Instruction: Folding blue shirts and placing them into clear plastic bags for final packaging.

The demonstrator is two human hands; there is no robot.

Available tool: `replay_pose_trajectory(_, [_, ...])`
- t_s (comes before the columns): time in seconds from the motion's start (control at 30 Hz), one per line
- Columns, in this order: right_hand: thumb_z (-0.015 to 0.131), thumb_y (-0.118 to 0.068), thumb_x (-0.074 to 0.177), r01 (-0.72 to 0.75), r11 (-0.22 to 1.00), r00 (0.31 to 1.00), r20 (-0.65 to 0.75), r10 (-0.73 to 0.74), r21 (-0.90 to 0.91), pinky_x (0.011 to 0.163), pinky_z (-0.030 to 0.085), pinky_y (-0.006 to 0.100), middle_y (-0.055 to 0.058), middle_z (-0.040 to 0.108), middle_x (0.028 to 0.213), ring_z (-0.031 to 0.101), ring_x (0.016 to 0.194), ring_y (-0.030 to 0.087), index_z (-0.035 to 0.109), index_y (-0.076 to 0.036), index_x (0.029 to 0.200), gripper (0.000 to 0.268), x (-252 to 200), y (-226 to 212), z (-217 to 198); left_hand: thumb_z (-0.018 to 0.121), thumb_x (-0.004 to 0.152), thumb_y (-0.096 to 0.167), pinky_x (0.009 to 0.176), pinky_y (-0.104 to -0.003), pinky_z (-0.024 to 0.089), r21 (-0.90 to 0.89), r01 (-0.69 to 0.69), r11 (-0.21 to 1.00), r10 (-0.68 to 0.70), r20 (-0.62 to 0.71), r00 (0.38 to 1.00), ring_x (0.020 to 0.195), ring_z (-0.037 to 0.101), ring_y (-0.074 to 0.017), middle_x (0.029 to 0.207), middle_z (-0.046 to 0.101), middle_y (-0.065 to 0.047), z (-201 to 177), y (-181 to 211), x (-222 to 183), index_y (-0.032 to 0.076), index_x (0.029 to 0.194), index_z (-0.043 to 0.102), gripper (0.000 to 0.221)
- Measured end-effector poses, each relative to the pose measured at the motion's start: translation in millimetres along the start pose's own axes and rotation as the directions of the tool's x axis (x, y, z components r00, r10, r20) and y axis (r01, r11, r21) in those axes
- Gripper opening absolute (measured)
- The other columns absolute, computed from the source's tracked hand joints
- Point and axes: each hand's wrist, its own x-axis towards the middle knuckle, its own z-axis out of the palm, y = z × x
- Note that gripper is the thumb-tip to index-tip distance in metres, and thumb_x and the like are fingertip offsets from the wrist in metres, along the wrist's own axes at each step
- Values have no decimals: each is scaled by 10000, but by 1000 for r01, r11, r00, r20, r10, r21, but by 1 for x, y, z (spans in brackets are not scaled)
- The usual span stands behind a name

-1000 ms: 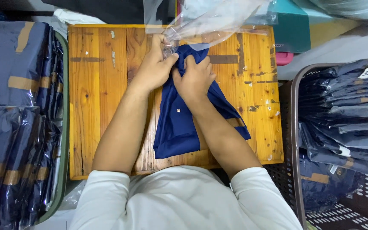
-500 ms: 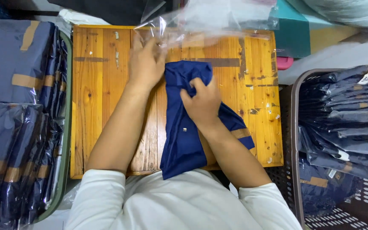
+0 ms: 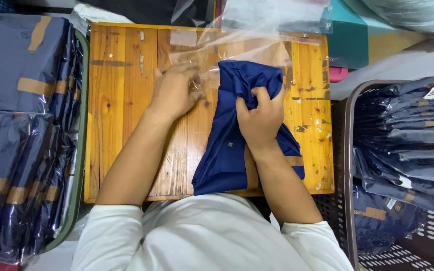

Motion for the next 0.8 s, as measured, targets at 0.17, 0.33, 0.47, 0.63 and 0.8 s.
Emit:
replay_pose_trajectory(0.17, [791, -91, 662, 41, 998, 998, 47, -39, -42, 570, 512, 275, 3, 494, 806, 610, 645, 203, 638, -176, 808, 228, -5, -2, -2, 655, 1005, 383, 849, -558, 407, -94, 25, 995, -31, -57, 998, 1112, 691, -272, 1169, 748, -4, 4, 8, -6, 272, 1028, 754, 150])
replay_pose_trajectory(0.33, [814, -122, 655, 73, 996, 996, 57, -71, -46, 561, 513, 288, -4, 481, 776, 620, 648, 214, 648, -185, 812, 237, -10, -4, 5, 617, 1050, 284, 852, -414, 496, -189, -167, 968, 95, -342, 935, 1019, 687, -280, 1044, 751, -54, -1, 19, 3, 193, 1147, 783, 212])
replay_pose_trajectory(0.47, [784, -100, 694, 67, 998, 995, 68, -66, -17, 533, 487, 269, -11, 450, 756, 587, 622, 198, 655, -167, 829, 199, -7, -9, 4, 599, 1046, 128, 923, -453, 525, -393, -256, 883, 75, -420, 905, 1061, 696, -399, 1172, 745, -189, -11, 37, 1, 84, 1276, 739, 273])
replay_pose_trajectory(0.63, [749, -83, 723, 91, 995, 994, 67, -88, -35, 527, 461, 221, -26, 423, 768, 532, 603, 149, 646, -169, 847, 182, 4, -10, -3, 555, 1056, 72, 993, -464, 534, -579, -198, 791, -63, -399, 915, 1181, 670, -386, 1230, 731, -194, -17, 58, -4, 82, 1315, 705, 300])
replay_pose_trajectory(0.8, [781, -194, 778, 91, 988, 987, 147, -72, -128, 501, 429, 402, 138, 548, 895, 540, 628, 301, 691, -129, 880, 150, -1, -10, -1, 506, 1102, 168, 1188, -358, 456, -604, -264, 752, -31, -432, 902, 1351, 609, -276, 1398, 653, -161, -18, 62, -4, 73, 1369, 636, 312])
